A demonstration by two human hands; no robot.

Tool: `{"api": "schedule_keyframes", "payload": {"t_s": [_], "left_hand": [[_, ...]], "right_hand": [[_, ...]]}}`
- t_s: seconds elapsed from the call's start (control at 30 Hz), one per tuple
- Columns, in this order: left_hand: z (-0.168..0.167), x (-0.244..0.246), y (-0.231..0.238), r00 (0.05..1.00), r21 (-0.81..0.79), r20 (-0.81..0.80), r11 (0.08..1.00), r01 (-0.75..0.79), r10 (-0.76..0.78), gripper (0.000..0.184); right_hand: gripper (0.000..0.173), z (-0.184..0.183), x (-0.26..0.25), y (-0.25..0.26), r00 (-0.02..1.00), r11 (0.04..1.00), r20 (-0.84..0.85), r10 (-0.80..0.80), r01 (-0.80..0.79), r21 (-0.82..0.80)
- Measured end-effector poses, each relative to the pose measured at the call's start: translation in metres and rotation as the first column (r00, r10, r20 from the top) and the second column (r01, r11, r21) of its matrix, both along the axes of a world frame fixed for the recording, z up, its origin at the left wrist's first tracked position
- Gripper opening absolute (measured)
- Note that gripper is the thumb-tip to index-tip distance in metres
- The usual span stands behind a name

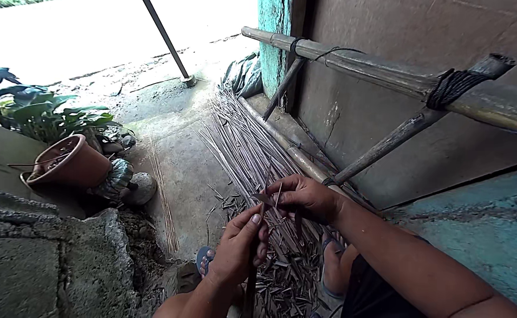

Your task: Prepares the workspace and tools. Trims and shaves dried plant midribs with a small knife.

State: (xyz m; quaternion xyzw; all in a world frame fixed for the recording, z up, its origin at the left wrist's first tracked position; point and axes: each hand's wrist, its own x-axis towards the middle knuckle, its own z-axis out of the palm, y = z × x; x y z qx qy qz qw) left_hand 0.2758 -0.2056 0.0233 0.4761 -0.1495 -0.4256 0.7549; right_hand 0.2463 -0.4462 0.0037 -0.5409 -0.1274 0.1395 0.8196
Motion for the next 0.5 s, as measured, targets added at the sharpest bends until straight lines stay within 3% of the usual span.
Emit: {"api": "schedule_keyframes", "payload": {"t_s": [0.17, 0.3, 0.5], "left_hand": [[0.002, 0.005, 0.002, 0.969, -0.152, -0.197, 0.981, 0.119, -0.148, 0.036], [0.004, 0.004, 0.002, 0.966, -0.166, -0.199, 0.977, 0.132, -0.164, 0.037], [0.0, -0.001, 0.002, 0.976, -0.12, -0.166, 0.985, 0.12, -0.139, 0.037]], "right_hand": [[0.027, 0.002, 0.002, -0.004, 0.995, 0.998, 0.082, -0.06, 0.058, 0.033], [0.028, 0.006, 0.002, -0.009, 0.986, 0.99, 0.097, -0.137, 0.133, 0.051], [0.029, 0.012, 0.007, -0.022, 0.924, 0.921, -0.026, -0.382, 0.383, 0.071]]}}
